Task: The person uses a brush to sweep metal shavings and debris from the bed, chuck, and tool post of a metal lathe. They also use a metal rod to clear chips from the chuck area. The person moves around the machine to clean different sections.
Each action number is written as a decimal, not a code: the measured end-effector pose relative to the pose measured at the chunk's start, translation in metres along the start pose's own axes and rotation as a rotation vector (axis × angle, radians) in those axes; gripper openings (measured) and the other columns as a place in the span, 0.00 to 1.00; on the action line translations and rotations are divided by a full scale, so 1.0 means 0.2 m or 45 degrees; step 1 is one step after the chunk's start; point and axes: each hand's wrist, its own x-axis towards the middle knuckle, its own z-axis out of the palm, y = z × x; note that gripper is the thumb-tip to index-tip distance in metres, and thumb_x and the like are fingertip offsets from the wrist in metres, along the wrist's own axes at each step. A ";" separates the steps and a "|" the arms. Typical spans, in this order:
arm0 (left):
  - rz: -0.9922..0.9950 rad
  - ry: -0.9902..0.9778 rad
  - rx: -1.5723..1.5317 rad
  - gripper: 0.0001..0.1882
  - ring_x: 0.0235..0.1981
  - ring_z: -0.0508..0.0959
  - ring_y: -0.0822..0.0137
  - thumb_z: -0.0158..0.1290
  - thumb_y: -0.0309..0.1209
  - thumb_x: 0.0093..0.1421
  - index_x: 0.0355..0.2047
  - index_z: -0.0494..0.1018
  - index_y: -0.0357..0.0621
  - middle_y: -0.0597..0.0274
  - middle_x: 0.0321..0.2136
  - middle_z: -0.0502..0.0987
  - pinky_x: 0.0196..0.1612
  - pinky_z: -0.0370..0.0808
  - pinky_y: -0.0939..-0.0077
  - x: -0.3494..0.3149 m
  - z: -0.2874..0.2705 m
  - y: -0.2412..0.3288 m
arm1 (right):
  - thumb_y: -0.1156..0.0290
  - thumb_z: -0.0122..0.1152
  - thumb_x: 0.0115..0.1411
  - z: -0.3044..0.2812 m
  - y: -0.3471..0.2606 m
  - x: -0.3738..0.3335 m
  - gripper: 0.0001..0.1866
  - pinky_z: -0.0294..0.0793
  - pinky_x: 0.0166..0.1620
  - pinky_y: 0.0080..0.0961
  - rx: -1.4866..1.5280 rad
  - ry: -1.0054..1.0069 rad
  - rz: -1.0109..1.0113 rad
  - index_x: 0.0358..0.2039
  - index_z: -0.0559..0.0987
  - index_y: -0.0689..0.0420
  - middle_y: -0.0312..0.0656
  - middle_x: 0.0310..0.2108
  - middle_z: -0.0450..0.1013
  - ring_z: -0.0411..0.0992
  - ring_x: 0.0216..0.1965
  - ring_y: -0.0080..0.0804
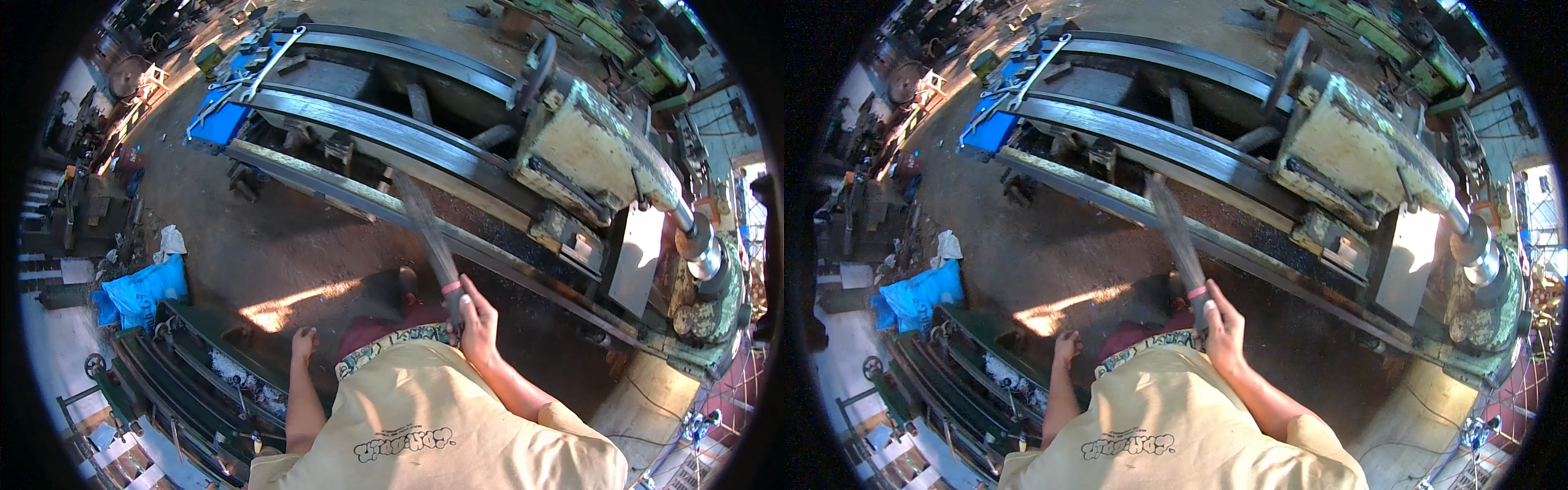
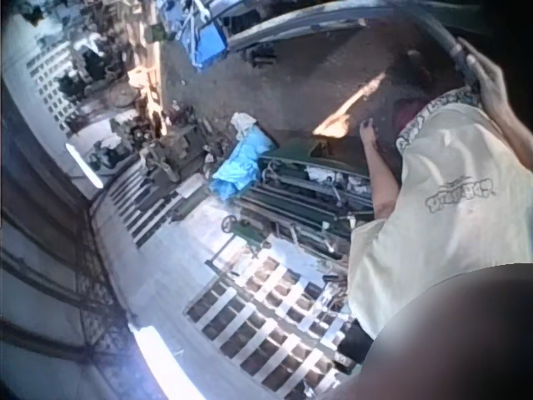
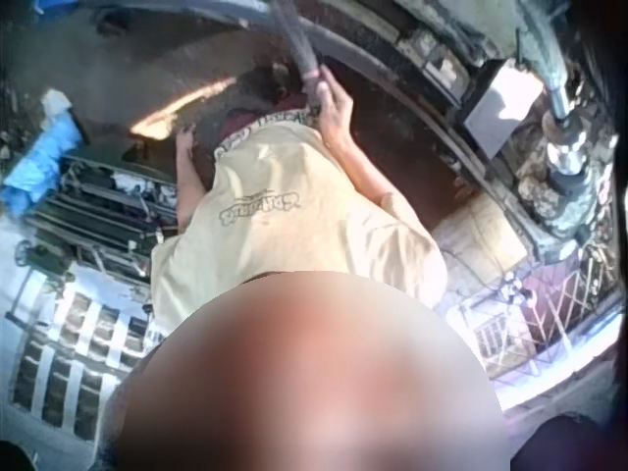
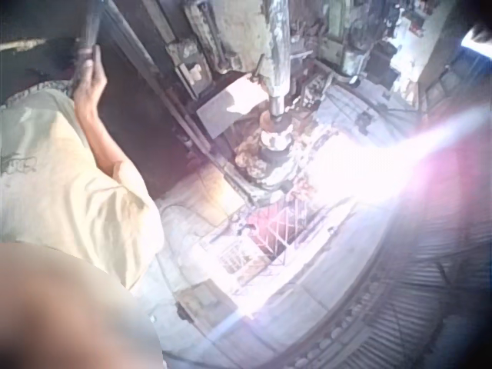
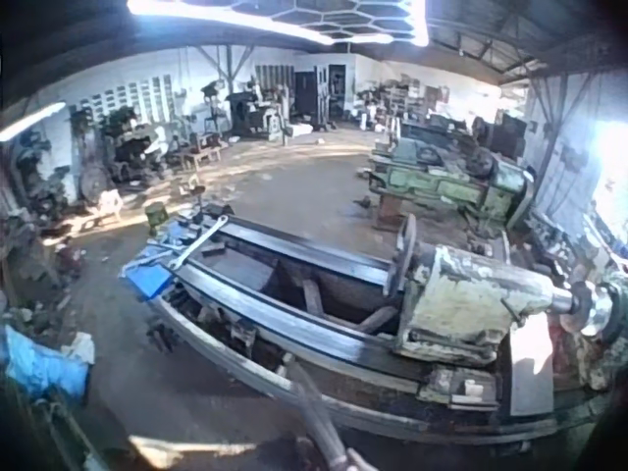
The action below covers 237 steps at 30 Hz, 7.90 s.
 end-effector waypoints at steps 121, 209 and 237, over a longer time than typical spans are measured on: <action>1.823 0.427 0.802 0.19 0.50 0.74 0.45 0.61 0.36 0.58 0.47 0.72 0.42 0.46 0.45 0.76 0.51 0.70 0.48 1.48 -0.22 3.74 | 0.54 0.49 0.73 2.01 -0.68 1.75 0.22 0.80 0.47 0.41 1.225 -0.002 -0.420 0.54 0.74 0.61 0.45 0.45 0.77 0.78 0.42 0.38; 1.353 0.318 0.571 0.25 0.47 0.81 0.55 0.56 0.28 0.65 0.60 0.70 0.31 0.45 0.48 0.81 0.53 0.74 0.63 1.94 -1.70 3.42 | 0.62 0.65 0.61 0.89 -0.89 1.73 0.23 0.74 0.25 0.26 -0.332 1.322 -0.270 0.54 0.81 0.61 0.40 0.29 0.79 0.74 0.23 0.25; 1.315 0.180 0.531 0.24 0.34 0.80 0.65 0.58 0.26 0.63 0.58 0.72 0.31 0.51 0.37 0.82 0.38 0.77 0.66 1.98 -1.62 3.45 | 0.64 0.66 0.57 1.41 -1.38 0.80 0.17 0.77 0.44 0.39 -1.642 1.376 0.474 0.42 0.85 0.62 0.56 0.32 0.80 0.82 0.37 0.44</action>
